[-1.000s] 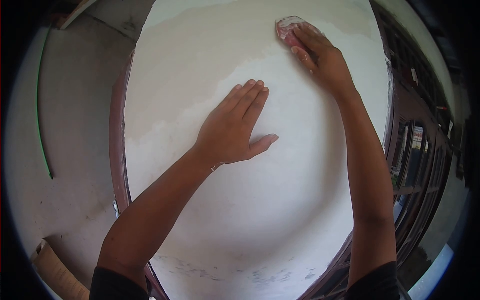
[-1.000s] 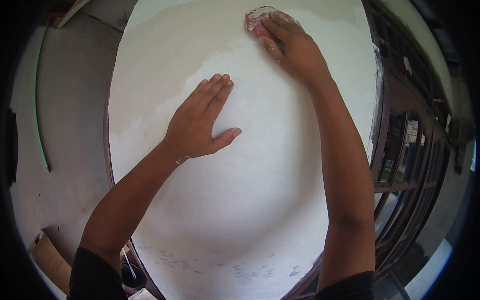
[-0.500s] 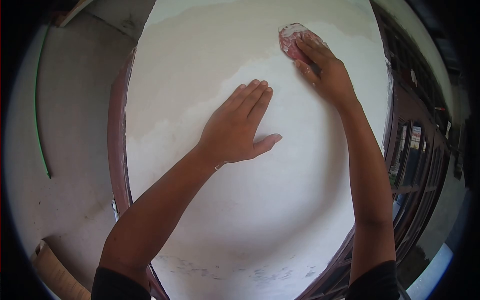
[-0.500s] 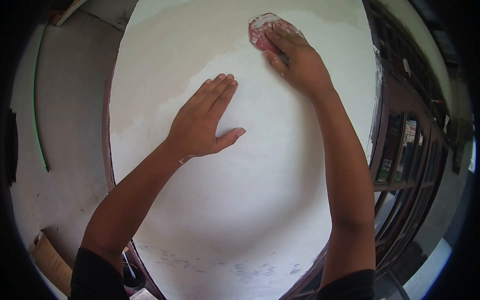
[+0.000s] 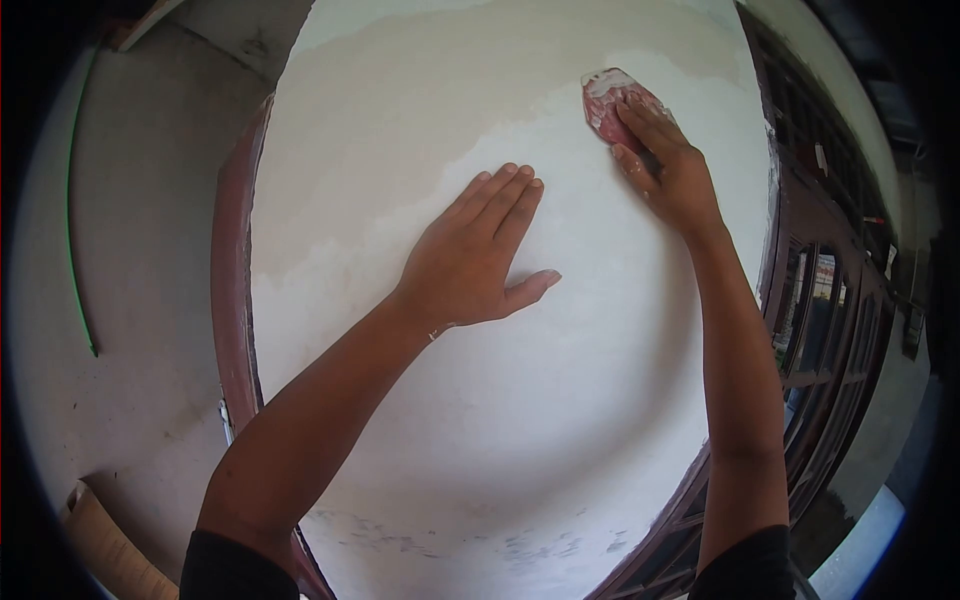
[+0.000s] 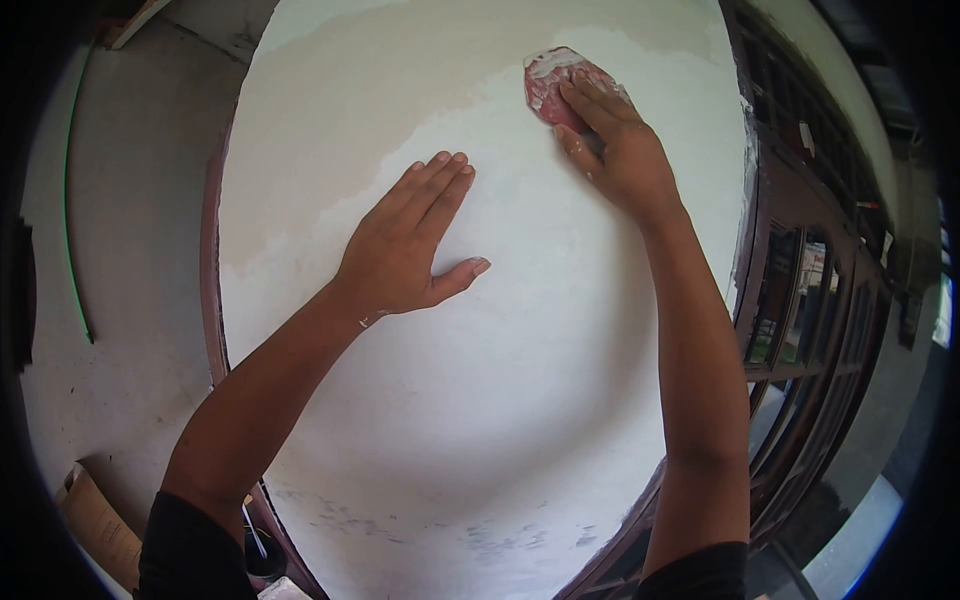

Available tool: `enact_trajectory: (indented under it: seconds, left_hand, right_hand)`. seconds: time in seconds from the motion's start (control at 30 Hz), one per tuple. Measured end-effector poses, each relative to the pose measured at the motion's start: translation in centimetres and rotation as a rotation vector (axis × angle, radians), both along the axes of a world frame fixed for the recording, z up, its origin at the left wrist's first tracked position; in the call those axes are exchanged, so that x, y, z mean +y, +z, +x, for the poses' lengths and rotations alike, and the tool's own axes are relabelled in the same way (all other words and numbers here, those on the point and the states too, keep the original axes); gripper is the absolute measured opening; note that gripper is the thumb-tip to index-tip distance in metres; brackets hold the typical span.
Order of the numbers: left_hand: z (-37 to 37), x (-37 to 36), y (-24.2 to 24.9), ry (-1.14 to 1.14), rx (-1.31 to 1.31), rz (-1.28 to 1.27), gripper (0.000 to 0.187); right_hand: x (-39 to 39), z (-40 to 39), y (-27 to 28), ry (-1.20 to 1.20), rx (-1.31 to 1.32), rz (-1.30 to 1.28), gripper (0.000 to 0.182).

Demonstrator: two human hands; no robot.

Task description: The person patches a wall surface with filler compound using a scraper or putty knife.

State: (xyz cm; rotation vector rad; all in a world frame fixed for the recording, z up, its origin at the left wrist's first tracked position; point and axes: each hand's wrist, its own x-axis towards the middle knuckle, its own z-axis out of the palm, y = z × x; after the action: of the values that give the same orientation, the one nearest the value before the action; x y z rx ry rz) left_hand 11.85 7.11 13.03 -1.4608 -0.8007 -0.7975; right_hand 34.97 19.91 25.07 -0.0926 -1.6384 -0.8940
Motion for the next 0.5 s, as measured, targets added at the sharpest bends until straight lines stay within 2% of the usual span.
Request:
enact_trajectory:
  seconds: [0.2,0.33,0.4,0.5]
  left_hand:
    - [0.0,-0.1,-0.1,-0.012,-0.011,-0.024,0.077]
    - [0.0,-0.8,-1.7,-0.097,-0.081,-0.108,0.078]
    - [0.0,-1.6,-5.0,-0.177,-0.151,-0.132,0.081]
    - [0.4,-4.0,-13.7,-0.330,-0.387,-0.207,0.084]
  right_hand:
    - [-0.1,0.8,-3.5,0.083,0.081,0.044,0.049]
    - [-1.8,0.5,-10.3,0.256,0.202,0.059,0.048]
    - [-3.3,0.3,-15.5,0.385,0.209,0.086,0.054]
    - [-6.1,-0.7,-25.7,0.674,0.269,-0.160,0.065]
